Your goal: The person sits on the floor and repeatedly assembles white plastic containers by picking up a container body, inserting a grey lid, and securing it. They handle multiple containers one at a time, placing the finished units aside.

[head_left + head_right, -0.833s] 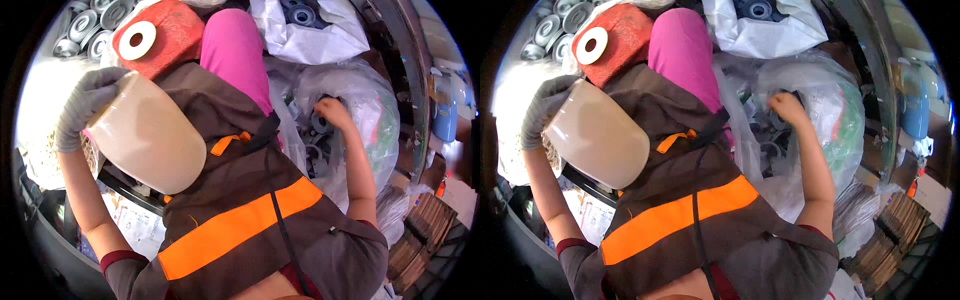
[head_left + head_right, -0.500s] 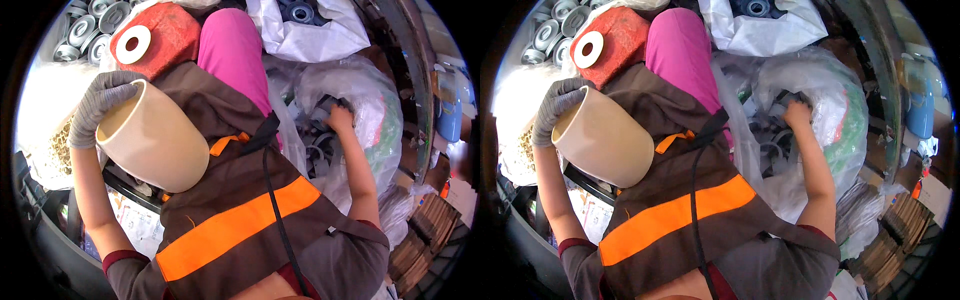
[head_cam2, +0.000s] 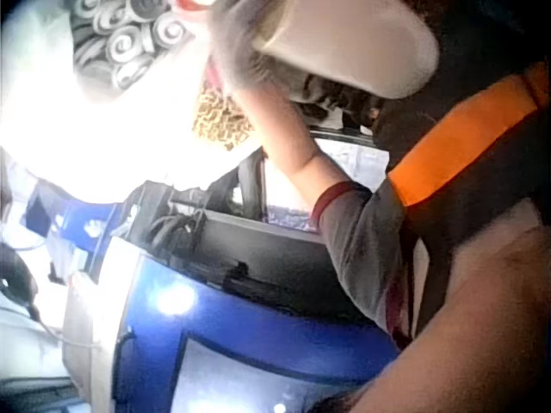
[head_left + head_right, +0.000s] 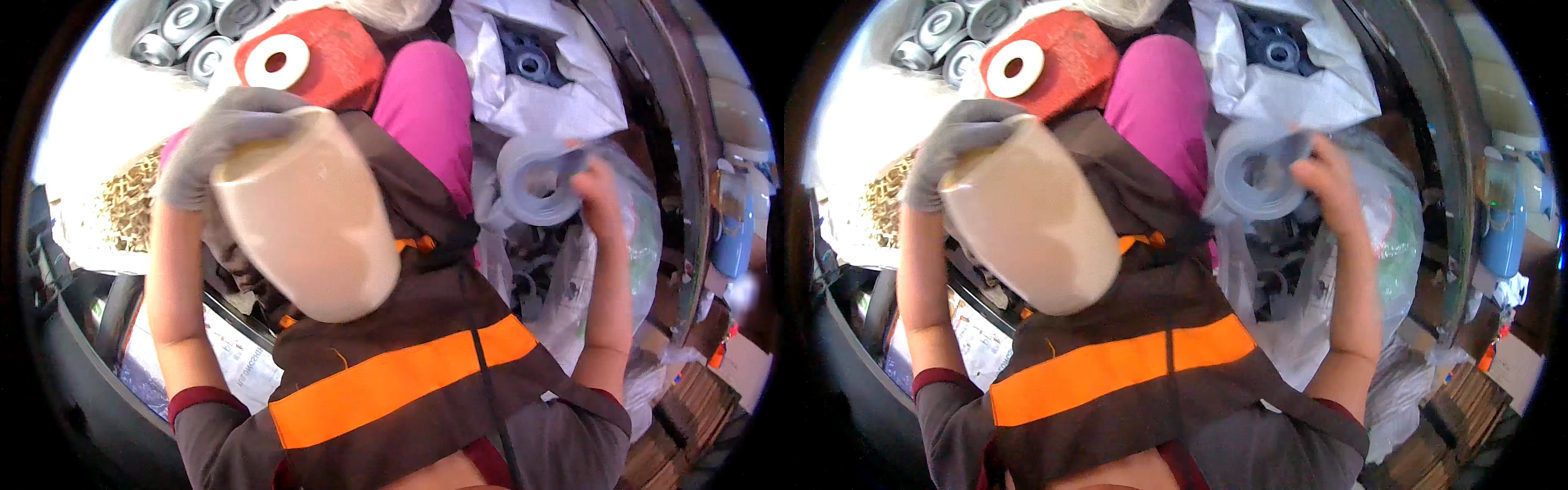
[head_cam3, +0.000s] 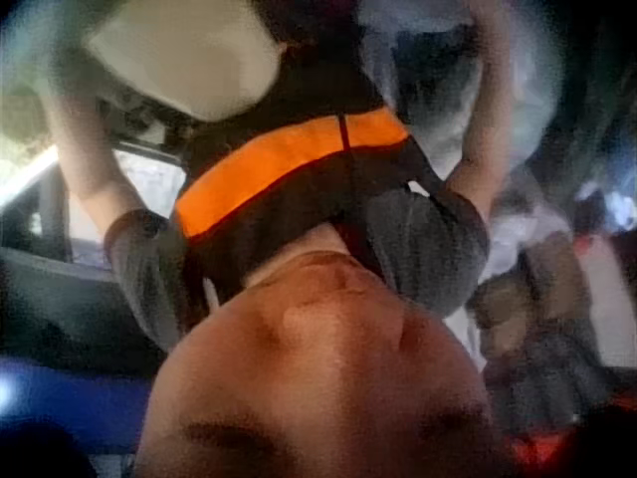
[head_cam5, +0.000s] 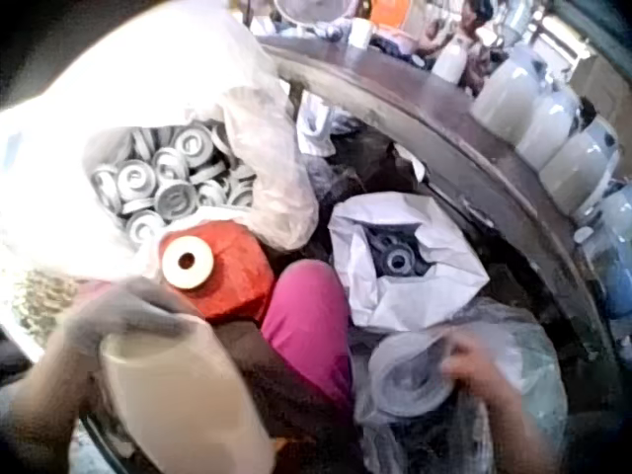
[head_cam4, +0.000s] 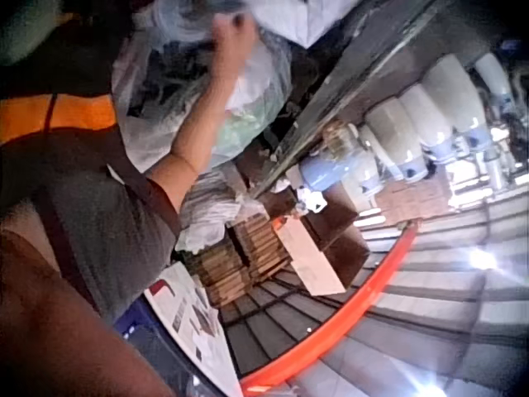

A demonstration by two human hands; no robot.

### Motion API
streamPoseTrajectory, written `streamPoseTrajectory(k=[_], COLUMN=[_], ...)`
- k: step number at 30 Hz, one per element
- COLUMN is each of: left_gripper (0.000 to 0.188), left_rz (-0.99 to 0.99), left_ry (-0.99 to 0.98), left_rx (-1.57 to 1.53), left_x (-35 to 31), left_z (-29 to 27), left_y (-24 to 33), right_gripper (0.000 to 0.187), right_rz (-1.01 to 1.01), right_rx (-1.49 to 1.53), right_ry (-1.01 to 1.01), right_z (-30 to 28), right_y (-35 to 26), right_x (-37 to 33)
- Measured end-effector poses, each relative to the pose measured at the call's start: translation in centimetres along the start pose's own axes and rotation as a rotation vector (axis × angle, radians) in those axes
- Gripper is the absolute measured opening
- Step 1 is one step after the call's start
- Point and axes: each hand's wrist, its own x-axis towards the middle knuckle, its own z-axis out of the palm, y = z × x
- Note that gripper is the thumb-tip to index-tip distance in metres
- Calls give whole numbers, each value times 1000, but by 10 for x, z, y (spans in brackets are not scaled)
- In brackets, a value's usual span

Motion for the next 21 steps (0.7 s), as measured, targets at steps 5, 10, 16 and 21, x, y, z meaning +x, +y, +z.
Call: streamPoseTrajectory(k=[5,10,16,21], left_gripper=[29,40,37,28], left_rz=[16,193,58,376], left_ry=[-299,-102,-18,-54], left_rx=[-326,-236,-702,-434], left_x=[17,0,-11,7], left_z=[44,24,31,30], left_y=[10,-38,-77,-93], right_gripper=[53,55,70,73], right_rz=[22,-78,-306,-348], right_rx=[393,253,-20,23], right_ry=[-387,-596,-368,-453], right_z=[69,170,198,184], right_y=[-129,-140,-85,-91], right_x=[83,103,53,75])
